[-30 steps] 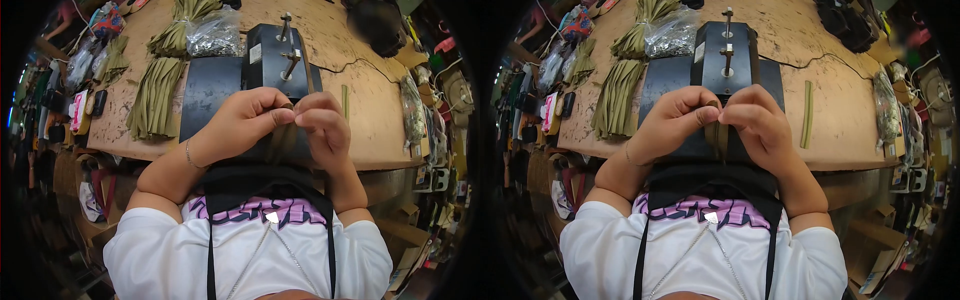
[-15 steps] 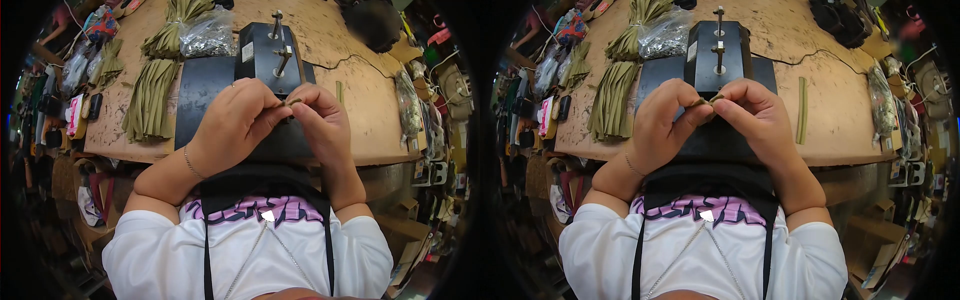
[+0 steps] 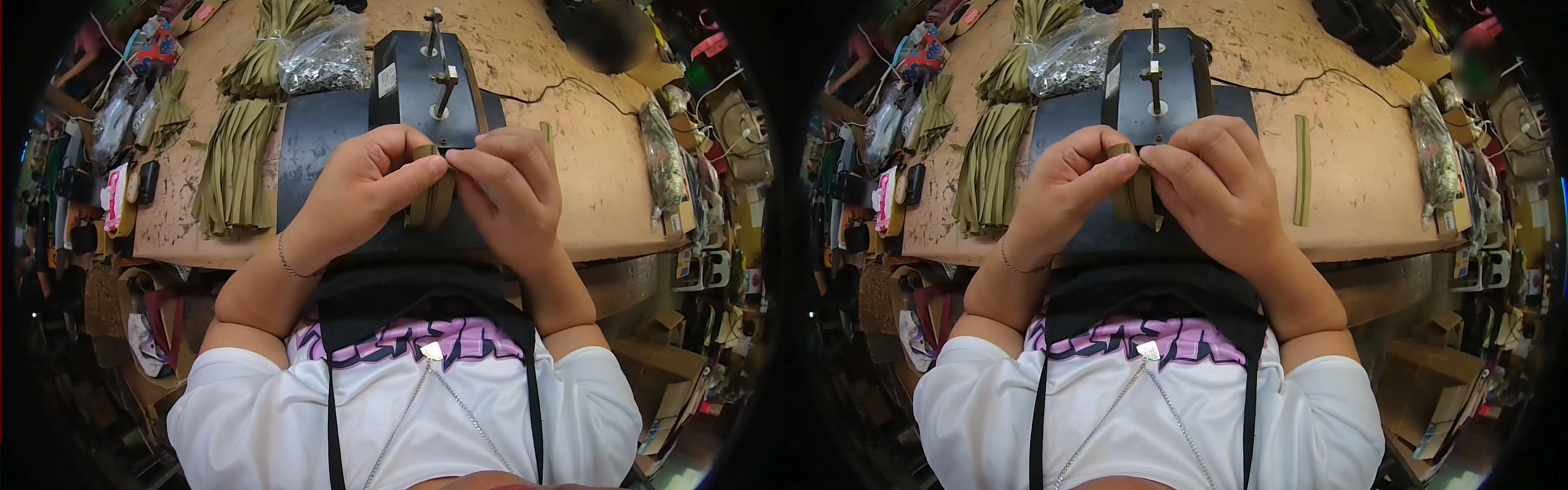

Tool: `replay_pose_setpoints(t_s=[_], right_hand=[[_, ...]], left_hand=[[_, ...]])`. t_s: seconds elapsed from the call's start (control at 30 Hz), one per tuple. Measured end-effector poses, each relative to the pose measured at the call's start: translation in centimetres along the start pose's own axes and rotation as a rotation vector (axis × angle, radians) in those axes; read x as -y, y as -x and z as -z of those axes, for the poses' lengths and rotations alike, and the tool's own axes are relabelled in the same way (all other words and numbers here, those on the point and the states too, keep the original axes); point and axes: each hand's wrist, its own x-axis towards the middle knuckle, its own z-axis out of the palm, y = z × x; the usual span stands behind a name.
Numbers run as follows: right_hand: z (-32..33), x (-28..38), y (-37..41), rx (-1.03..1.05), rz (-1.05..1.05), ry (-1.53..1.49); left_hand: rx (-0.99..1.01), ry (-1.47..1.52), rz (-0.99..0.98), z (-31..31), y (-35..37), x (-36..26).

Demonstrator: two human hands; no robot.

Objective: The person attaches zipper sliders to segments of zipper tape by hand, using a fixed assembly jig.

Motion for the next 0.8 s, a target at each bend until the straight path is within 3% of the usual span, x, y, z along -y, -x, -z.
replay_pose_setpoints(t_s=[0.17, 0.27, 0.47, 0.6, 0.8], right_hand=[[0.2, -0.3, 0.5, 0.056, -0.100, -0.123], [0.8, 0.0, 0.4, 0.129, -0.345, -0.340], [1.1, -0.4, 0.7, 0.218, -0.553, -0.704], [1.0, -0.2, 0.6, 0.236, -0.528, -0.689], [0.8, 0.5, 0.4, 0.258, -0.458, -0.581]], left_hand=[[-0.028, -0.015, 0.024, 0.0, 0.0, 0.0], [-0.005, -0.023, 0.048, -0.1, 0.2, -0.2], [-0.037, -0.228, -0.013, -0.1, 0.8, -1.0], [-0.052, -0.129, -0.088, -0.2, 0.5, -0.5], [-0.073, -0.270, -0.216, -0.1, 0.4, -0.1]])
